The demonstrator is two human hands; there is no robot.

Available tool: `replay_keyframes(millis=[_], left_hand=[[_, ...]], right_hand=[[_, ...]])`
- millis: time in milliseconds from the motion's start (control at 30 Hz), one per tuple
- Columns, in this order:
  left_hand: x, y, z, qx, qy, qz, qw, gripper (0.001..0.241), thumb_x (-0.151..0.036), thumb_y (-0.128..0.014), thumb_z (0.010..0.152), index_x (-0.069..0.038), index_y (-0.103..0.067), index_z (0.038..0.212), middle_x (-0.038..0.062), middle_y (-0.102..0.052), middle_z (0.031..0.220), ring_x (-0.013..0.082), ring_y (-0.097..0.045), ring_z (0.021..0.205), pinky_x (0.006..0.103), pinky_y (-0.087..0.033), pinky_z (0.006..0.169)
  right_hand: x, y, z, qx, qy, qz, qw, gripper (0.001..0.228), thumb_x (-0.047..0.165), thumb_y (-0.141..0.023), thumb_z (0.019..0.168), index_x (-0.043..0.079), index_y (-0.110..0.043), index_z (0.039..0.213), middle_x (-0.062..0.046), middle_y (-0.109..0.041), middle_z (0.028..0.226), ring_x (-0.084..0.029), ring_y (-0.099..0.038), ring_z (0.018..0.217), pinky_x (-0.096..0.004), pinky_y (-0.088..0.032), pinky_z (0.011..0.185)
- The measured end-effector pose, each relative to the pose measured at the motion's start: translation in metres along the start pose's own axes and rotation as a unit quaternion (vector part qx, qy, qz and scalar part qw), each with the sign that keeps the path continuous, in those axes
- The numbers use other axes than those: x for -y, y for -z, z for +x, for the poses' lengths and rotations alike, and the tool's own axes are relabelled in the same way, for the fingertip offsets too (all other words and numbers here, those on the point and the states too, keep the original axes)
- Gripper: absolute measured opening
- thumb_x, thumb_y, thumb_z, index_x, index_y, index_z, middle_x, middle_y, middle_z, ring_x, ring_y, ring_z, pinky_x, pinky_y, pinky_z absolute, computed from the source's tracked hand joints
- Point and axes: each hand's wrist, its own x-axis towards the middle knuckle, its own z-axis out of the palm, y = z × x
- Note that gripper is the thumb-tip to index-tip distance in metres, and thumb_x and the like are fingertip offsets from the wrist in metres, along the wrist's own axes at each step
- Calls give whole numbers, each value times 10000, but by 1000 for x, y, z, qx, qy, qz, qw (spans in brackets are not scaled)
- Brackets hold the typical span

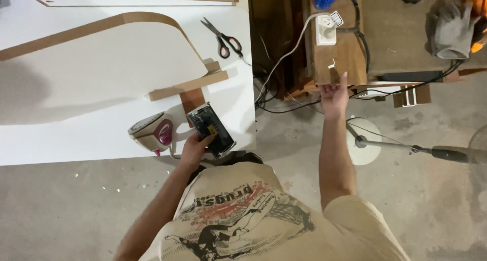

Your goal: Applying heat-activated edge banding tape to the curved edge of a wooden panel using a household iron and trimming it to fit.

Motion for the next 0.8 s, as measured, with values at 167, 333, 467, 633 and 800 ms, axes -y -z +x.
replay_keyframes(millis=[167, 333, 467, 633, 800], left_hand=[[-5, 11, -28, -47, 7, -9, 999, 457, -201, -831, 887, 124, -667, 1163, 298, -688, 1036, 365, -683, 974, 495, -614, 821], [28, 35, -14, -45, 6, -17, 999, 446, -186, -825, 889, 130, -657, 1156, 278, -678, 1017, 351, -672, 943, 476, -625, 752], [37, 48, -15, -35, 1, -6, 999, 425, -188, -841, 880, 108, -679, 1138, 260, -698, 1004, 330, -685, 919, 462, -630, 740], [26, 57, -29, -20, 0, 17, 1000, 451, -202, -837, 883, 104, -666, 1167, 263, -687, 1036, 332, -675, 966, 464, -620, 774], [45, 80, -12, 53, -9, 54, 997, 466, -256, -840, 900, 65, -694, 1204, 287, -702, 1093, 409, -693, 1056, 527, -610, 853]], right_hand=[[9, -12, 9, 8, -36, -51, 998, 523, 338, -854, 874, -27, -571, 1120, -161, -697, 1039, -295, -753, 938, -448, -646, 946], [-3, 17, -9, 61, -7, -39, 997, 522, 289, -897, 886, -21, -626, 1206, -169, -706, 1127, -315, -741, 1043, -497, -606, 991], [-33, 67, -3, 59, 19, -45, 997, 463, 296, -852, 916, -6, -677, 1220, -122, -722, 1137, -232, -742, 1029, -375, -630, 960], [-34, 54, -126, 10, 37, -46, 998, 420, 278, -843, 886, 35, -686, 1191, -96, -709, 1085, -215, -709, 1011, -399, -591, 940], [-42, 95, -226, -11, 60, 6, 998, 368, 154, -837, 870, -29, -711, 1163, -176, -740, 1107, -284, -714, 1129, -512, -524, 1112]])
